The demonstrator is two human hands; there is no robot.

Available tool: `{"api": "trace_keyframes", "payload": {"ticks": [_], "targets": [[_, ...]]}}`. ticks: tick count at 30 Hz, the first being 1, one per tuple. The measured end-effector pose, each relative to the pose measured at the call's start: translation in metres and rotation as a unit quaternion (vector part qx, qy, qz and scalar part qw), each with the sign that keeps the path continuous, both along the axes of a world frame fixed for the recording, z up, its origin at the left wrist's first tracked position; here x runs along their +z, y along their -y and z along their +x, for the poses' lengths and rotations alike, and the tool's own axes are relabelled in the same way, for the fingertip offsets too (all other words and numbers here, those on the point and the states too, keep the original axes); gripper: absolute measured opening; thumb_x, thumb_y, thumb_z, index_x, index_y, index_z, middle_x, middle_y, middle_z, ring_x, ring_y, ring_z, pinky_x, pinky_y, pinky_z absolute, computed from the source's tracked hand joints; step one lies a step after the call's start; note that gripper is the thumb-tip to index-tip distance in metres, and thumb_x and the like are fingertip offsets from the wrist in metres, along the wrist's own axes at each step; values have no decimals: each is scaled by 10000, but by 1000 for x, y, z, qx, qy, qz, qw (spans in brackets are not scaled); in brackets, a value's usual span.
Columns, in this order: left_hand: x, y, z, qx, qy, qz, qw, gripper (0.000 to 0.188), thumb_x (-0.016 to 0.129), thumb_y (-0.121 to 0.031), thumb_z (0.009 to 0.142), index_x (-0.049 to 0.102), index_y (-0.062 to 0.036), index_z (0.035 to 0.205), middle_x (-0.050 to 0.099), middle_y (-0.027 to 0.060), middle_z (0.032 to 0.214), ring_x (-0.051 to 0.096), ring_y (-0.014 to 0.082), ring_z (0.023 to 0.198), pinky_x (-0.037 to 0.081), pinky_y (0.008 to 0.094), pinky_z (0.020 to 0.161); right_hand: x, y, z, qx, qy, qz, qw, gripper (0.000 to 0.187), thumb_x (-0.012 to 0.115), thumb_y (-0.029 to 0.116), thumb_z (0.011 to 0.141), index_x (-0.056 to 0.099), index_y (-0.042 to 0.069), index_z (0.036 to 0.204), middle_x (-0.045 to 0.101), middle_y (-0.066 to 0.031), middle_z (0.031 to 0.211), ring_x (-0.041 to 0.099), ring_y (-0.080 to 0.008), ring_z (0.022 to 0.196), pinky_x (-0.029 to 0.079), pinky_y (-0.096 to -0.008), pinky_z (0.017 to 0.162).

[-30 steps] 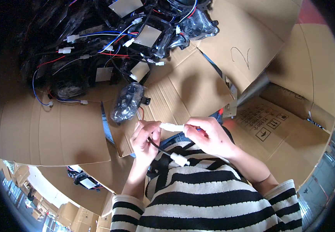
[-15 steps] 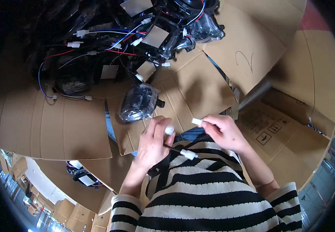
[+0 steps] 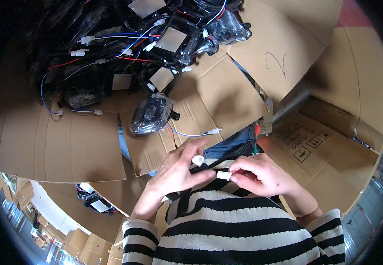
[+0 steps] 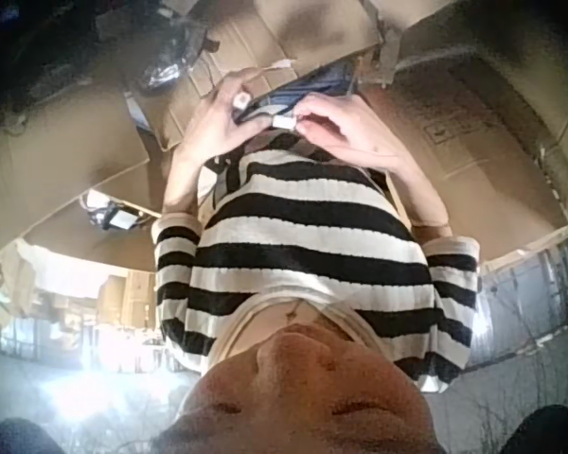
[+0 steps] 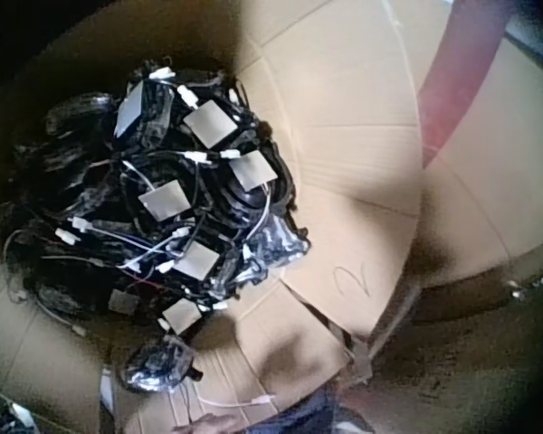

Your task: The person repeatedly picks up small black plastic components with attached wires from a cardboard box and connects their white connectors to a multi-branch white cable harness held in the other hand. The person handles the components one at a time, connecting and occasionally disconnecting them throughout the clip.

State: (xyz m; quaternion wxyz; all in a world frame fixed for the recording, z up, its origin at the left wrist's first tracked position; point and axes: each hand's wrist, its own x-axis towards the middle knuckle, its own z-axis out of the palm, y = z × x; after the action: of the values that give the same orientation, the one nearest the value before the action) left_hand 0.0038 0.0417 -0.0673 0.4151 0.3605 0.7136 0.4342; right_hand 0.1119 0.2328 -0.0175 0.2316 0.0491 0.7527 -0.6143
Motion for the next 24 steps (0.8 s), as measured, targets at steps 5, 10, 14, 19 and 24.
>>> {"api": "trace_keyframes", "payload": {"ticks": [5, 10, 14, 19, 24], "targets": [[-2, 9, -1, -39, -4, 53, 998, 370, 516, -76, 771, 464, -10, 1131, 490, 154, 1017, 551, 296, 830, 439, 363, 752, -6, 4, -6, -44, -48, -42, 997, 82, 581, 75, 770, 532, 17, 800, 531, -86, 671, 532, -207, 552, 389, -304, 468], [-3, 16, -1, -71, 46, 79, 993, 281, 496, -30, 742, 519, -11, 1022, 523, 116, 870, 536, 288, 792, 426, 362, 717, -13, 8, -7, -55, -91, -29, 994, 50, 584, 21, 758, 558, -3, 793, 506, -66, 672, 484, -185, 595, 361, -299, 515], [2, 15, -6, -107, -6, 72, 992, 210, 523, -37, 728, 518, -15, 937, 504, 114, 829, 522, 291, 730, 418, 363, 641, -15, 11, -8, -56, -103, -13, 993, 71, 589, 38, 732, 539, 9, 774, 482, -80, 653, 489, -227, 599, 373, -331, 515], [10, 12, -7, -141, -95, 20, 985, 158, 576, -44, 699, 483, -11, 822, 464, 110, 758, 504, 290, 666, 407, 375, 603, -12, 13, -11, -57, -126, 56, 989, 94, 597, 33, 697, 510, 23, 730, 479, -81, 644, 491, -246, 593, 378, -346, 507], [17, 9, -3, -134, -147, -4, 980, 178, 603, -55, 693, 472, -9, 804, 451, 111, 738, 504, 287, 632, 412, 375, 591, -2, 17, -11, -65, -139, 153, 976, 93, 605, 6, 678, 519, 24, 708, 481, -76, 632, 478, -231, 569, 364, -330, 488]]}}
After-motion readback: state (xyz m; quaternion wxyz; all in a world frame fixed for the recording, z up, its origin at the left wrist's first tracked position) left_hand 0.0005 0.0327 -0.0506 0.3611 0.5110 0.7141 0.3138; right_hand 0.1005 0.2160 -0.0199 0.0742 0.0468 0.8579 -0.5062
